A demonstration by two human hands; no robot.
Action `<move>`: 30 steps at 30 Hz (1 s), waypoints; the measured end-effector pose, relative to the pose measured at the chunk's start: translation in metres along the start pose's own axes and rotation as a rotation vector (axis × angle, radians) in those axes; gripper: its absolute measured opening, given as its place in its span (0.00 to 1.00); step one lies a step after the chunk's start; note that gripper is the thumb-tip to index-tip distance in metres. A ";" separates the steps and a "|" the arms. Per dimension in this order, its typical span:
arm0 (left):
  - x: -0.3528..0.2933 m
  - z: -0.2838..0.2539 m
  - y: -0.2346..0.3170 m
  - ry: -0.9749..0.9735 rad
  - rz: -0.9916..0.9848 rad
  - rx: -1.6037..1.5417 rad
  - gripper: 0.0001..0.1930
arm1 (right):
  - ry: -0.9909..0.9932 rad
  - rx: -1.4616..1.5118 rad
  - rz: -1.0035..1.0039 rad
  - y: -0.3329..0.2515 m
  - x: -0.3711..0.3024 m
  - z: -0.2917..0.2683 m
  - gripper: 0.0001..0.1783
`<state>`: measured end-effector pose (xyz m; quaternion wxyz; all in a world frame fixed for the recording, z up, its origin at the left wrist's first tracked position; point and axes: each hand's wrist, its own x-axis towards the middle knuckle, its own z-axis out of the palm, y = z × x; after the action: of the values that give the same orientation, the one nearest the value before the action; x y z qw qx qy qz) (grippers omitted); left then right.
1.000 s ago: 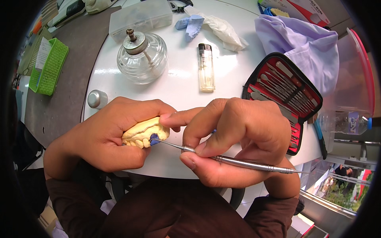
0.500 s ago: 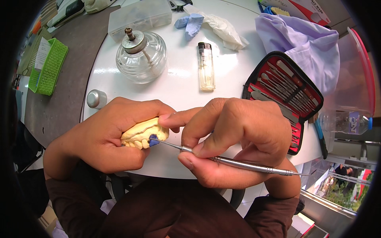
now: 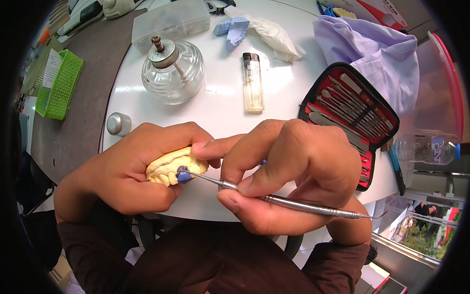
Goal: The person applies blue wax to a dental model using a metal tool. They heat the tool over an alcohol lamp and carefully carve and shape the wax on the teeth of the yellow prosthetic model.
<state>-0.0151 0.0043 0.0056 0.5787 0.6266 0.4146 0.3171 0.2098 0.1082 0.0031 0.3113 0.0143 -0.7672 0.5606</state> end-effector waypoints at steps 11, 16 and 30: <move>0.000 -0.003 0.000 -0.045 -0.015 -0.015 0.25 | -0.051 -0.040 -0.032 -0.002 0.001 -0.002 0.17; 0.000 -0.003 -0.001 -0.053 -0.002 -0.005 0.26 | -0.040 -0.035 -0.034 -0.002 0.002 -0.001 0.17; 0.002 -0.004 -0.003 -0.059 0.007 -0.030 0.26 | -0.014 -0.040 -0.017 -0.003 0.001 0.000 0.17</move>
<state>-0.0183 0.0078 0.0027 0.5988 0.6284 0.3905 0.3068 0.2097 0.1071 0.0059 0.3110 0.0187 -0.7804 0.5422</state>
